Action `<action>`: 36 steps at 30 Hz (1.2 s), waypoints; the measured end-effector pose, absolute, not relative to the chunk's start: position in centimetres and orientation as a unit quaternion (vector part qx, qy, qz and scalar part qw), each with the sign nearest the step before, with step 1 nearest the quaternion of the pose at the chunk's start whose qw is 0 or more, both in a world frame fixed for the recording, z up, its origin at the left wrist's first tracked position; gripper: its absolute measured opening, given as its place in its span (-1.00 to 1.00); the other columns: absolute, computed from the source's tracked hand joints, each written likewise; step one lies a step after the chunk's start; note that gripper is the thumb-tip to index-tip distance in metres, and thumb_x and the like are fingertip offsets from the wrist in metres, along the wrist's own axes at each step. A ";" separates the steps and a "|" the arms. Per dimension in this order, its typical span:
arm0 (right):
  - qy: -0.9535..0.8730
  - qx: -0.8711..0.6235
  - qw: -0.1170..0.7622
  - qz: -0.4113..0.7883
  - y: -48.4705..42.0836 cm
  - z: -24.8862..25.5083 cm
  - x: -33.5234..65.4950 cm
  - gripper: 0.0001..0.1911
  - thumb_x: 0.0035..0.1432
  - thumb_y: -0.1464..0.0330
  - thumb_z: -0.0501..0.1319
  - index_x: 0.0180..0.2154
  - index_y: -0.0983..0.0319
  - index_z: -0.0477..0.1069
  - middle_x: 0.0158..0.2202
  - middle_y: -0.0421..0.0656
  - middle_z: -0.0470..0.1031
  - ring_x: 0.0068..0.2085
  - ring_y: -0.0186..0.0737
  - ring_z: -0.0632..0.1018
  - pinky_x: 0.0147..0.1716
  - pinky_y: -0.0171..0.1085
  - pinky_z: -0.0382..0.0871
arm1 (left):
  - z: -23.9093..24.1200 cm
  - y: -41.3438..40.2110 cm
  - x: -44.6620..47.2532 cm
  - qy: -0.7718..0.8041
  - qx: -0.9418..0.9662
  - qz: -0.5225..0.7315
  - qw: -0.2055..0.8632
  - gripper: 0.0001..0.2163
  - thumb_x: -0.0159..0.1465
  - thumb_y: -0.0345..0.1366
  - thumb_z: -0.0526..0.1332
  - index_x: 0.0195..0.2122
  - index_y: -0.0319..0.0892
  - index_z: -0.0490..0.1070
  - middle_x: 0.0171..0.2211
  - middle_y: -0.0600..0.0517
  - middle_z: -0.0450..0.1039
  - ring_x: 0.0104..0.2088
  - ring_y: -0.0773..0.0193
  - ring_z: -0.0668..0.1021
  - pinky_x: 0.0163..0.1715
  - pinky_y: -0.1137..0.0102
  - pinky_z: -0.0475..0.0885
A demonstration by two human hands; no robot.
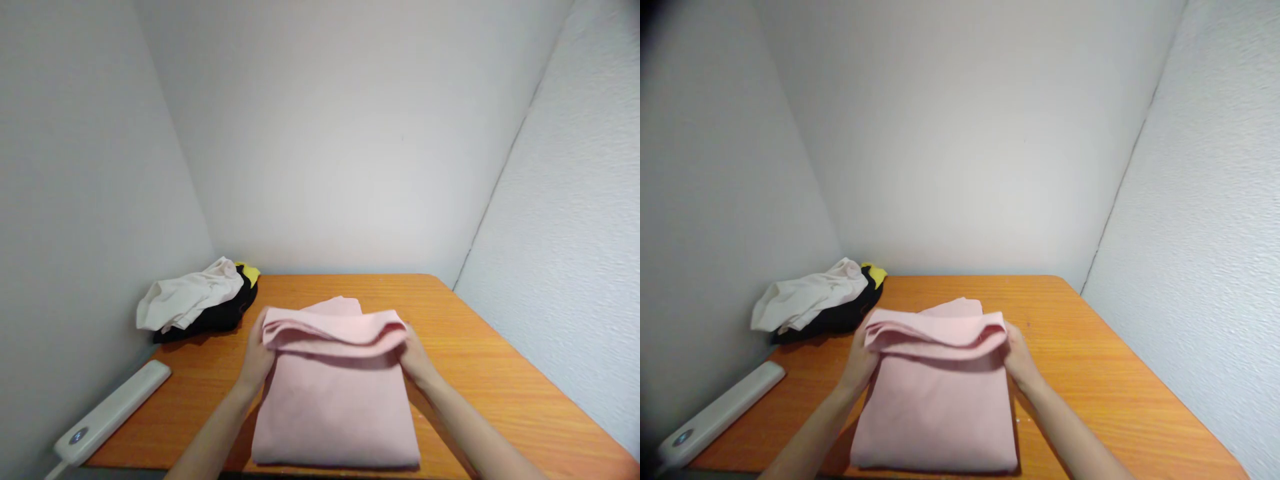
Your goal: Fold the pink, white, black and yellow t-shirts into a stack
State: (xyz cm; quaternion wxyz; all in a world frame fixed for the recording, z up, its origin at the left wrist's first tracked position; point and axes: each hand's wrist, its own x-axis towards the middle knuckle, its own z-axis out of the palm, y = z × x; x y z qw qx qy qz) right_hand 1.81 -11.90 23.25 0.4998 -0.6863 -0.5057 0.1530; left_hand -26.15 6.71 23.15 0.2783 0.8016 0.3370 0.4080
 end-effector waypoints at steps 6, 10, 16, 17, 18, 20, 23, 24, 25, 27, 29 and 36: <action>-0.449 -0.844 0.271 0.117 -4.0 21.0 4.1 -0.62 0.28 0.25 0.01 -0.34 0.37 0.48 -0.31 0.06 0.55 -0.24 -0.07 0.54 -0.27 -0.25 0.33 | 20.5 12.9 -19.8 0.500 0.787 0.224 0.283 -0.80 0.32 -0.29 0.05 -0.21 -0.29 0.39 -0.29 -0.15 0.54 -0.24 0.14 0.57 -0.24 0.35 0.39; -0.439 -0.862 0.238 0.088 -3.7 19.1 4.3 -0.70 0.27 0.29 0.03 -0.27 0.34 0.45 -0.25 0.10 0.55 -0.19 -0.04 0.55 -0.27 -0.26 0.28 | 17.8 13.6 -20.3 0.513 0.797 0.210 0.242 -0.85 0.33 -0.29 0.07 -0.20 -0.23 0.36 -0.29 -0.10 0.53 -0.25 0.17 0.56 -0.27 0.38 0.34; -0.446 -0.876 0.176 0.047 -3.8 19.0 4.0 -0.72 0.30 0.29 0.01 -0.21 0.29 0.42 -0.25 0.02 0.56 -0.21 -0.09 0.56 -0.33 -0.30 0.23 | 17.5 13.3 -20.5 0.511 0.808 0.201 0.212 -0.83 0.35 -0.24 0.05 -0.16 -0.21 0.33 -0.26 -0.09 0.53 -0.24 0.18 0.57 -0.29 0.40 0.32; -0.444 -0.878 0.174 0.047 -3.8 19.1 4.0 -0.72 0.31 0.29 0.00 -0.22 0.29 0.42 -0.26 0.02 0.55 -0.22 -0.10 0.56 -0.34 -0.30 0.22 | 17.6 13.2 -20.5 0.509 0.810 0.201 0.210 -0.82 0.36 -0.24 0.04 -0.14 -0.21 0.33 -0.25 -0.09 0.54 -0.23 0.18 0.57 -0.28 0.40 0.33; -0.442 -0.879 0.173 0.049 -3.8 19.1 3.9 -0.71 0.31 0.28 -0.01 -0.22 0.30 0.42 -0.26 0.01 0.55 -0.22 -0.11 0.55 -0.35 -0.30 0.22 | 17.7 13.1 -20.4 0.507 0.812 0.201 0.207 -0.81 0.37 -0.24 0.03 -0.13 -0.20 0.32 -0.24 -0.09 0.54 -0.23 0.18 0.57 -0.28 0.40 0.33; -0.439 -0.881 0.169 0.051 -3.8 19.4 4.0 -0.70 0.32 0.29 -0.02 -0.22 0.30 0.43 -0.26 0.01 0.55 -0.23 -0.11 0.55 -0.35 -0.30 0.22 | 18.0 12.8 -20.4 0.504 0.816 0.200 0.201 -0.79 0.37 -0.24 0.01 -0.09 -0.21 0.32 -0.22 -0.11 0.54 -0.21 0.16 0.57 -0.27 0.39 0.34; -0.438 -0.883 0.160 0.054 -4.1 20.2 3.7 -0.70 0.31 0.28 0.00 -0.20 0.31 0.43 -0.23 0.04 0.55 -0.21 -0.08 0.55 -0.32 -0.27 0.26 | 18.9 12.4 -20.6 0.500 0.822 0.193 0.193 -0.73 0.36 -0.23 0.02 -0.02 -0.27 0.30 -0.18 -0.17 0.53 -0.18 0.10 0.58 -0.24 0.34 0.37; -0.436 -0.885 0.155 0.053 -4.3 20.6 3.5 -0.69 0.31 0.28 0.00 -0.16 0.32 0.43 -0.23 0.07 0.54 -0.19 -0.05 0.55 -0.29 -0.25 0.28 | 19.4 12.1 -20.9 0.500 0.822 0.192 0.191 -0.69 0.35 -0.23 0.03 0.03 -0.31 0.27 -0.14 -0.21 0.52 -0.14 0.07 0.57 -0.20 0.31 0.37; -0.434 -0.888 0.150 0.043 -4.7 21.1 3.0 -0.68 0.30 0.28 0.01 -0.10 0.35 0.41 -0.22 0.10 0.53 -0.18 0.00 0.55 -0.26 -0.21 0.30 | 19.9 11.6 -21.2 0.498 0.825 0.196 0.181 -0.63 0.35 -0.22 0.04 0.10 -0.35 0.22 -0.08 -0.27 0.49 -0.08 0.03 0.55 -0.14 0.28 0.37; -0.445 -0.885 0.140 -0.011 -5.7 21.8 1.4 -0.59 0.29 0.27 0.04 0.05 0.41 0.33 -0.14 0.20 0.50 -0.09 0.11 0.52 -0.15 -0.09 0.33 | 21.0 10.1 -22.0 0.471 0.846 0.213 0.131 -0.52 0.34 -0.21 0.05 0.21 -0.40 0.11 0.07 -0.36 0.37 0.09 -0.06 0.44 0.03 0.17 0.30; -0.493 -0.855 0.140 -0.085 -7.2 21.9 -0.9 -0.47 0.28 0.24 0.04 0.17 0.44 0.21 0.05 0.29 0.38 0.10 0.22 0.39 0.02 0.06 0.25 | 21.9 7.7 -22.9 0.413 0.881 0.219 0.066 -0.50 0.35 -0.19 0.03 0.25 -0.35 0.10 0.21 -0.35 0.23 0.23 -0.14 0.27 0.16 0.03 0.16; -0.628 -0.754 0.163 -0.103 -13.2 17.2 -8.3 -0.22 0.24 -0.06 0.00 0.35 0.18 -0.03 0.39 -0.01 -0.17 0.36 0.24 -0.21 0.24 0.28 -0.15 | 19.1 -1.2 -23.9 0.247 0.961 0.117 0.038 -0.38 0.37 0.04 -0.10 0.38 -0.09 -0.12 0.38 -0.16 -0.15 0.36 -0.19 -0.08 0.20 -0.25 -0.04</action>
